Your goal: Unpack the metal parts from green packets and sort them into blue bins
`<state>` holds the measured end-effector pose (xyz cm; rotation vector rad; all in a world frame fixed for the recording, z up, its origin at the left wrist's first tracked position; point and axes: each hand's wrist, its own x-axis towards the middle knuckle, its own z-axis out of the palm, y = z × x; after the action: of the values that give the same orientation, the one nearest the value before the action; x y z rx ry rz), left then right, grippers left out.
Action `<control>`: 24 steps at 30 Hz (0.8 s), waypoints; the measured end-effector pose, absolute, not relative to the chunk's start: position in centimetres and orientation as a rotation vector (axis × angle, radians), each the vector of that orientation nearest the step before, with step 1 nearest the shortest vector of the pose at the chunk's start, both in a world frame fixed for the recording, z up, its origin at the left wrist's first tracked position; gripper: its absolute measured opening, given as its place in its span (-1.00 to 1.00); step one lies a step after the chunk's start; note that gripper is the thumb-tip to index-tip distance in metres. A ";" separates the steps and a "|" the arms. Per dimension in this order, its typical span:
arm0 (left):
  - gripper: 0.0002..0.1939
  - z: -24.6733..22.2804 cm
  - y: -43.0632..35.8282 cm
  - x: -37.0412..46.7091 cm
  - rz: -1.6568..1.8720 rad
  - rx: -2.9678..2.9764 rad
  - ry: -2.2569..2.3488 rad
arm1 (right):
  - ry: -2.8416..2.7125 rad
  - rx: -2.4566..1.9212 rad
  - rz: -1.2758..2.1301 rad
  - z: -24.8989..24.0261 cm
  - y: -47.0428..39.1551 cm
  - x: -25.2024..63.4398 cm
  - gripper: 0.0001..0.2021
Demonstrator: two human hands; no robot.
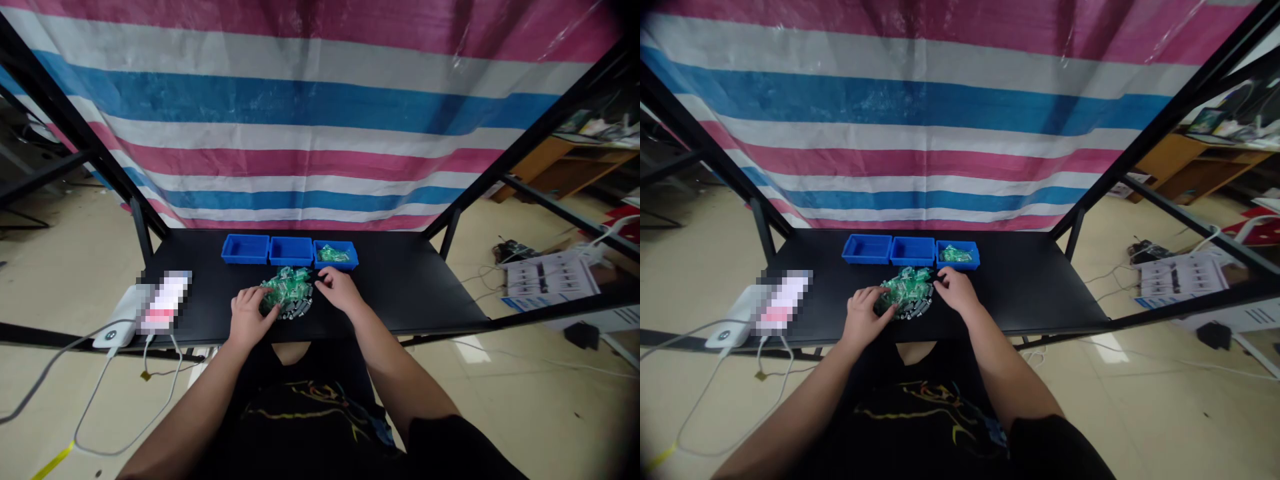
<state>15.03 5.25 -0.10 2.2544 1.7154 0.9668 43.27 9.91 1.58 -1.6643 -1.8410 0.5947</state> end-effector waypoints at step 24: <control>-0.52 -1.6 2.6 15.4 0.863 2.446 1.670 | -1.344 -1.218 0.662 5.0 12.1 42.0 -0.83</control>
<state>15.40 2.57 -1.61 2.4458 1.6699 0.8629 41.99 12.11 4.97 -1.2178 -1.3444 0.6625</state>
